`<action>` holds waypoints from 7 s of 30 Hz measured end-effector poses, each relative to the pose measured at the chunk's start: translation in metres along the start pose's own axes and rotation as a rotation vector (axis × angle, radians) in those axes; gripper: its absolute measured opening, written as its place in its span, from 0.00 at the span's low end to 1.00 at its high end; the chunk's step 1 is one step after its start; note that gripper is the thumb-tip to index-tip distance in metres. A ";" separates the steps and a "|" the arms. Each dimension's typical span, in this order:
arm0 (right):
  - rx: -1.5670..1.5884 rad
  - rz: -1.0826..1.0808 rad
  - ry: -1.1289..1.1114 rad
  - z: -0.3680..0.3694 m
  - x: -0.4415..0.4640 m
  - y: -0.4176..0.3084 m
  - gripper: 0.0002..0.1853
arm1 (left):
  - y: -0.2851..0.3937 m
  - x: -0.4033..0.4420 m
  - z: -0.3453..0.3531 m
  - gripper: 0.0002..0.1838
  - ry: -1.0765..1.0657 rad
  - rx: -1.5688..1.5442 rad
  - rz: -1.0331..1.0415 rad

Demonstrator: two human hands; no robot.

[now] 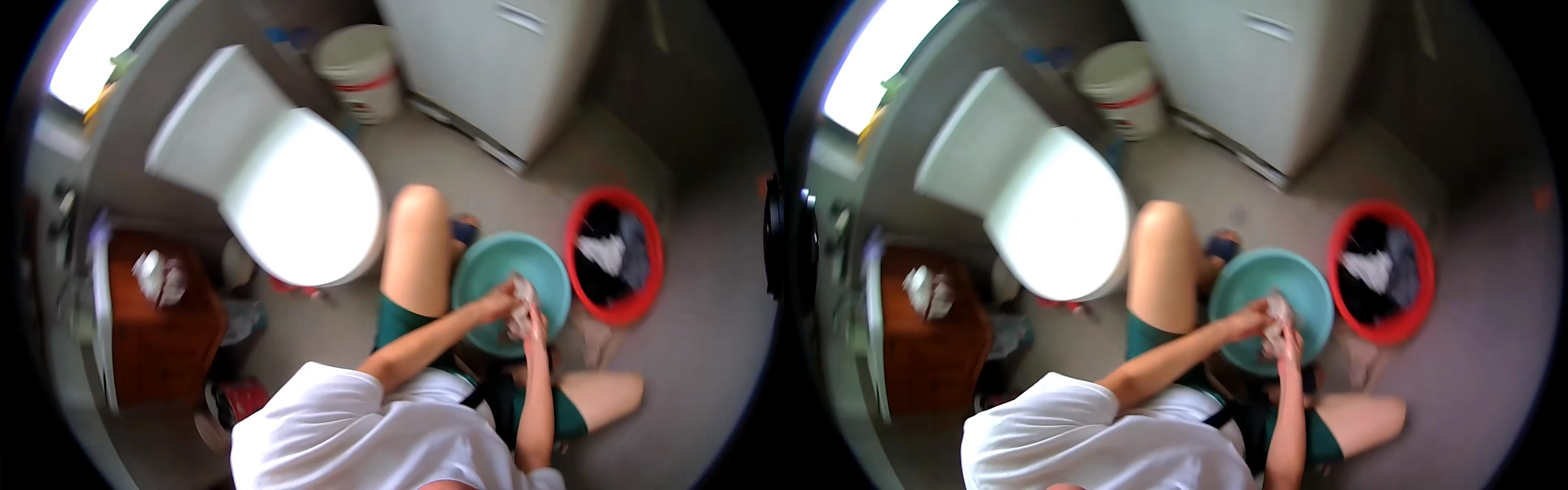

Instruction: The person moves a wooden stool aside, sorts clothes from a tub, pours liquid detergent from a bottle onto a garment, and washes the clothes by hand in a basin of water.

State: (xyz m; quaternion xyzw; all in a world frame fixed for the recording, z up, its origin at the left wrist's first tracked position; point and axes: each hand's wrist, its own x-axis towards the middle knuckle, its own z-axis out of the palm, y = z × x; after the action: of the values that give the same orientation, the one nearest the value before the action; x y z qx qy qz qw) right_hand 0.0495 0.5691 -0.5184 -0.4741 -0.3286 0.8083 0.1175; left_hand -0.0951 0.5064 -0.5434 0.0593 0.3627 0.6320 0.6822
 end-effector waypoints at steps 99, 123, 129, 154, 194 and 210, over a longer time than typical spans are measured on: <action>-1.014 -0.532 0.039 0.017 0.007 0.103 0.16 | 0.075 -0.079 0.078 0.22 0.092 1.103 0.291; -1.038 -1.218 0.021 0.268 0.122 -0.159 0.27 | 0.401 -0.898 -0.131 0.12 2.348 1.291 1.050; -1.078 -1.176 -0.379 0.428 0.056 -0.123 0.25 | 0.388 -0.936 -0.190 0.28 2.159 1.192 0.567; -0.856 -0.977 0.008 0.141 0.112 -0.125 0.24 | 0.346 -0.310 -0.017 0.25 1.096 1.740 0.860; -0.525 0.059 -0.231 0.127 -0.267 -0.249 0.09 | 0.288 -0.586 0.181 0.31 1.413 1.245 0.633; -0.856 0.386 -0.367 0.476 -0.393 -0.070 0.19 | 0.408 -1.119 -0.246 0.34 2.605 0.459 0.581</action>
State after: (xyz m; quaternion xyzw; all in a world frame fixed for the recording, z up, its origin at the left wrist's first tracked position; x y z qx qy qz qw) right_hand -0.1550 0.2245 -0.0432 -0.3821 -0.5521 0.6781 -0.2989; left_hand -0.4998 -0.5201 -0.0331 -0.3920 0.8111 0.2746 -0.3362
